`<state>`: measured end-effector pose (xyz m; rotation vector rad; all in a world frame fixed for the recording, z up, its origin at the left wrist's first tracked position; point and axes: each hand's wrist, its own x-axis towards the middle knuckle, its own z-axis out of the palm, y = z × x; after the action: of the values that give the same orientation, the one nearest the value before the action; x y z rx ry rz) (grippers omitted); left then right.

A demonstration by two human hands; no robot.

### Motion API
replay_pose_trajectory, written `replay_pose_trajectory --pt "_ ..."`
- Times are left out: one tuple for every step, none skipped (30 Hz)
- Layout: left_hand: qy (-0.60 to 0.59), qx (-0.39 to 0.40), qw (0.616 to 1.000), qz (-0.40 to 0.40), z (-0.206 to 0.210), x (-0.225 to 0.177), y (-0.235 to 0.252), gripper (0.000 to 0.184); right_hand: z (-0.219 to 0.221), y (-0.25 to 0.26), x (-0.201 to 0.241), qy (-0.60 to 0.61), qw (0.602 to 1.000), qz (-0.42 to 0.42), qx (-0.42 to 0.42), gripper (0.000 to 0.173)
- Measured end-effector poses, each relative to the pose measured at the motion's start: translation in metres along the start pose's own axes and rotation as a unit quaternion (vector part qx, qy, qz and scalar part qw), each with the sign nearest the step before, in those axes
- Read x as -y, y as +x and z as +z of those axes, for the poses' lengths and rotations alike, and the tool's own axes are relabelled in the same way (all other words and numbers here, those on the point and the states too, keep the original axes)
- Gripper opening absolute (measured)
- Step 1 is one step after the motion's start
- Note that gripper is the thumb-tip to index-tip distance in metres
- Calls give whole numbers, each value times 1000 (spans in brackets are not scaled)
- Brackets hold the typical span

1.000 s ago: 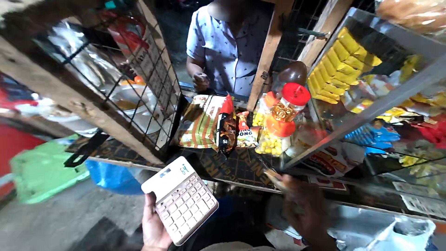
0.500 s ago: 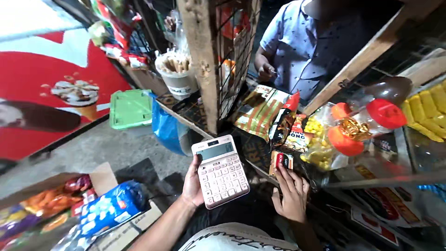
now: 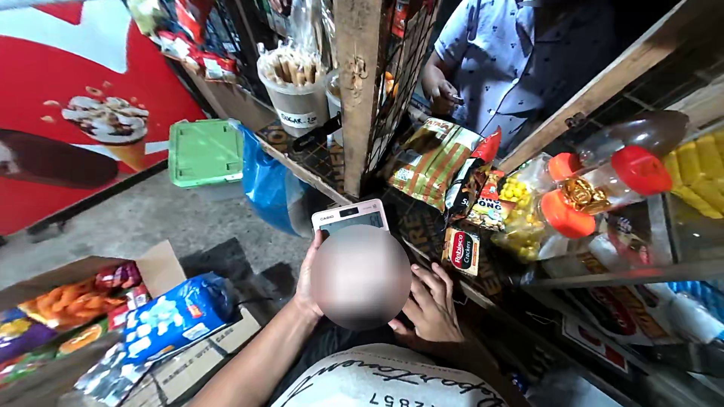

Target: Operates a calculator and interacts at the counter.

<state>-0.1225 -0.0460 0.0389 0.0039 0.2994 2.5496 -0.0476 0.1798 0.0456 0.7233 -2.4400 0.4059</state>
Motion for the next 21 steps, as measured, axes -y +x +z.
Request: replay_pose_trajectory --pt "-4 1 1000 0 0 -1 -1 66 3 -2 1 3 1000 3 -9 41" --pt "-9 6 1000 -2 0 -2 -2 65 5 -3 1 2 1000 9 -25 36" --pt "-15 14 1000 -5 -1 -3 -2 64 6 -5 0 -2 999 17 -43 31" --pt "-21 27 999 -7 -2 -4 -2 64 7 -7 -1 -12 998 26 -62 27" --pt "-21 37 999 -6 -3 -5 -2 64 8 -9 -4 -23 996 34 -74 24" --pt "-16 43 999 -4 -3 -5 -1 64 8 -12 -6 -31 995 38 -82 23" --pt "-5 36 999 3 -2 -6 0 64 10 -14 -9 -33 995 37 -90 22" --pt "-1 29 1000 8 -1 -6 0 65 12 -15 -11 -31 994 34 -95 21" --pt "6 23 1000 12 0 -6 0 65 15 -17 -11 -25 995 28 -97 20" --pt "6 23 1000 11 -1 -6 0 65 17 -18 -11 -12 995 21 -98 20" --pt "8 23 1000 9 -1 -7 0 64 19 -19 -9 6 995 13 -98 19" --pt "12 20 1000 7 0 -6 -1 64 20 -20 -7 34 994 6 -100 18" --pt "12 22 1000 2 -1 -6 -1 65 22 -22 -5 65 993 0 -102 18" --pt "12 25 1000 -2 -1 -5 0 65 22 -24 -3 88 991 -5 -104 17" --pt "8 31 999 -8 -1 -4 1 65 22 -25 -2 99 990 -10 -105 17" --pt "4 40 999 -14 -1 -4 1 65 21 -26 -1 95 989 -14 -111 16" --pt "-1 48 999 -20 -1 -3 1 64 20 -26 -1 80 990 -17 -118 16" --pt "-3 48 999 -23 -1 -3 1 64 19 -25 -1 57 990 -19 -124 16" --pt "-8 44 999 -25 -1 -2 1 64 19 -23 -1 37 991 -20 -130 17" --pt "-11 33 999 -25 -1 -2 0 65 19 -23 0 23 991 -16 -134 18" --pt "-11 21 999 -24 -1 -1 -1 65 19 -22 0 17 990 -11 -136 19"
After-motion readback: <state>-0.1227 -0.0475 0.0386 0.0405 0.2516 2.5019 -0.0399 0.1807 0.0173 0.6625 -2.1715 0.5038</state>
